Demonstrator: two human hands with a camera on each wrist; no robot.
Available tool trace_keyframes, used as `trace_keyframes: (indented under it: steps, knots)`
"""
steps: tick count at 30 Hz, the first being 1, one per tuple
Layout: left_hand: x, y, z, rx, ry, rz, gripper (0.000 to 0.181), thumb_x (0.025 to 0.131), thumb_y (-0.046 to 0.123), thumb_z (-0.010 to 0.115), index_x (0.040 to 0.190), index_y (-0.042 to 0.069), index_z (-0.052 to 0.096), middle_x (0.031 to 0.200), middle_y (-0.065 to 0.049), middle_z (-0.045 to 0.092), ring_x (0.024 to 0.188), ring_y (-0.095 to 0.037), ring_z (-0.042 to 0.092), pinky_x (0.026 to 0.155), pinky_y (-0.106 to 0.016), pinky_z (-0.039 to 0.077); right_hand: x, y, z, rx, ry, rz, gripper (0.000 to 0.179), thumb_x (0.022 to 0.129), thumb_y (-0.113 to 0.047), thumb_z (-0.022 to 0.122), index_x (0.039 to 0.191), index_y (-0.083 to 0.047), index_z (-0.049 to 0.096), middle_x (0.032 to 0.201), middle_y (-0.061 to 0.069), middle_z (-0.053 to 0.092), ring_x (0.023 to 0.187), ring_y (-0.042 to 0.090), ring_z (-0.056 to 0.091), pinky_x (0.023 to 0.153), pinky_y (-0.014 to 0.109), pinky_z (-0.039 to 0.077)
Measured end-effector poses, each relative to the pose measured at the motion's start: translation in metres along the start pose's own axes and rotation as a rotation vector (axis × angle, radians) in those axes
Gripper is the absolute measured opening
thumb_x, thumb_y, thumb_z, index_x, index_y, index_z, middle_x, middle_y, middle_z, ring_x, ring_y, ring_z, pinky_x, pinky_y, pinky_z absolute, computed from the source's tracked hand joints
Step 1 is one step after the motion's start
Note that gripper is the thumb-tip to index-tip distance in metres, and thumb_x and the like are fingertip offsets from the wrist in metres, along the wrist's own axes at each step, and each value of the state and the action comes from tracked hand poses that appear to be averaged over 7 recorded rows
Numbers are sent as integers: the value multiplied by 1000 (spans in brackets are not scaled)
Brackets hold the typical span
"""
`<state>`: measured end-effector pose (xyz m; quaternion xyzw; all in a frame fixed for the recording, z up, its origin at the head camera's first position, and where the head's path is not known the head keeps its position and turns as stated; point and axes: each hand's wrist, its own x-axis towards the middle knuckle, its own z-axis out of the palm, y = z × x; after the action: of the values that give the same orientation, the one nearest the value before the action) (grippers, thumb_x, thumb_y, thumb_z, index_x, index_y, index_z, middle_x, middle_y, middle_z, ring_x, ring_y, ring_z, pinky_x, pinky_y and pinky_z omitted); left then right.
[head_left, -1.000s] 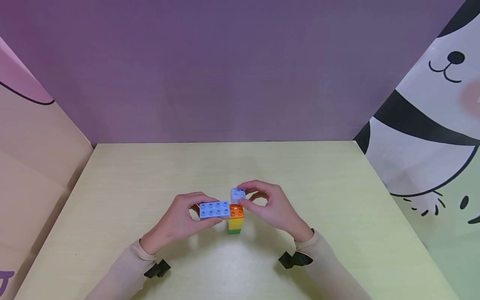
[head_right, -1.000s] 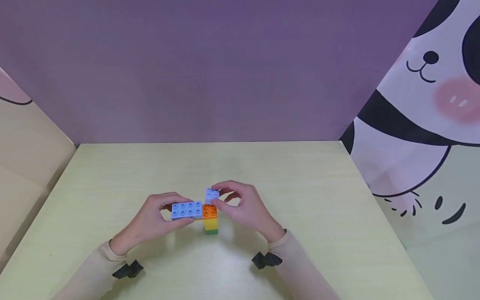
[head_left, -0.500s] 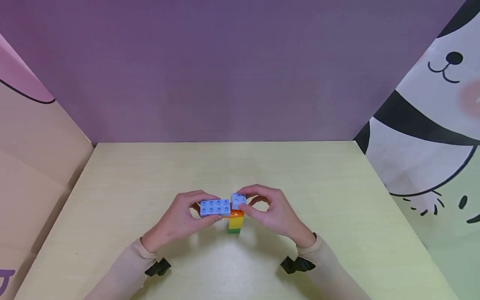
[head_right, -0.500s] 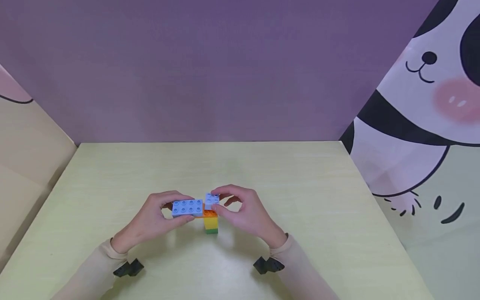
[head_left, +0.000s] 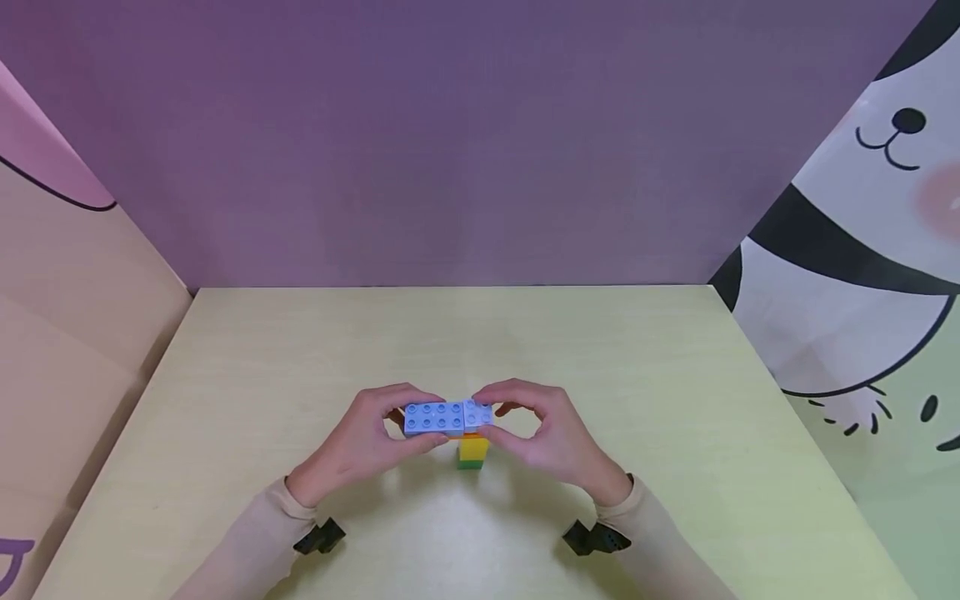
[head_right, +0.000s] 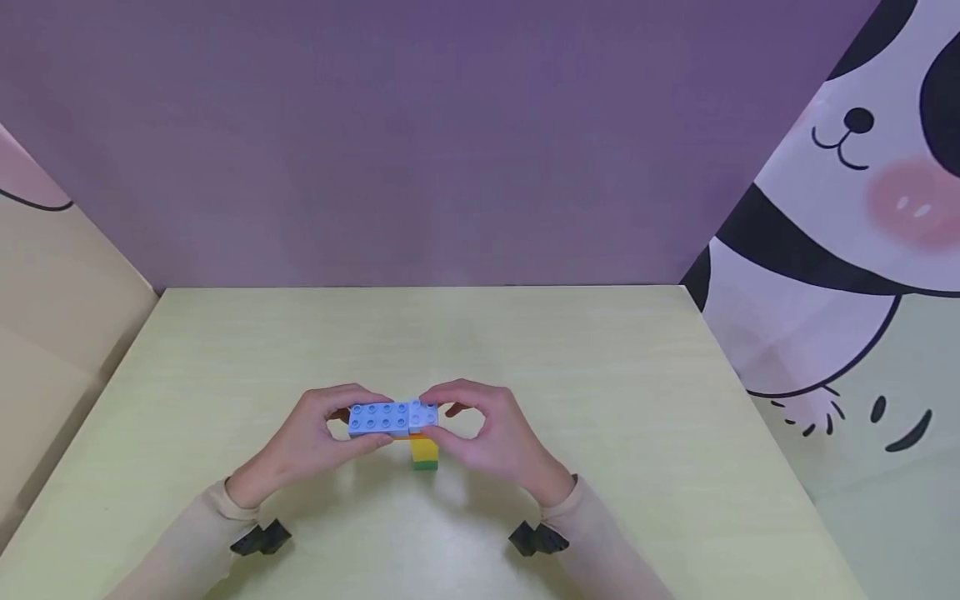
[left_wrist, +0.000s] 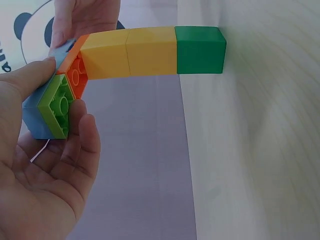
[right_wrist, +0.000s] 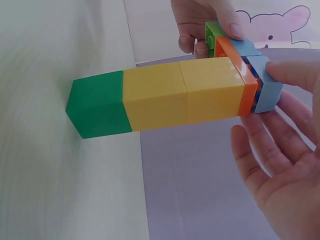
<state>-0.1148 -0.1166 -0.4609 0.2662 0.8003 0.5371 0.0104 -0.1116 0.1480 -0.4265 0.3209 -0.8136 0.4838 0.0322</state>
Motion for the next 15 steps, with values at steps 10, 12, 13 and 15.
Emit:
trace_keyframes:
  steps: [10,12,13,15]
  knots:
    - [-3,-3,1,-7,8,25,35,78,38,84,111,33,72,96,19,70,81,-7,61,72,-25,54,-4,10,6,-70,21,-127,32,81,-11,82,112,-12,74,109,4,75,99,14,70,80,30,58]
    - [-3,-3,3,-13,7,28,35,78,37,84,111,32,73,96,18,70,80,-7,61,72,-25,54,-5,11,7,-102,17,-141,34,80,-10,82,113,-13,74,110,4,75,100,15,71,80,33,59]
    - [-4,-3,3,-18,7,29,36,78,37,84,111,31,73,96,18,70,80,-7,61,72,-24,54,-6,11,7,-117,14,-145,34,80,-10,82,113,-14,73,111,3,75,102,15,71,82,33,59]
    - [-5,-3,4,-24,7,29,37,78,35,85,112,31,73,96,17,70,80,-7,61,71,-24,54,-7,12,8,-136,11,-152,35,80,-11,82,114,-15,73,111,2,75,103,16,71,83,32,59]
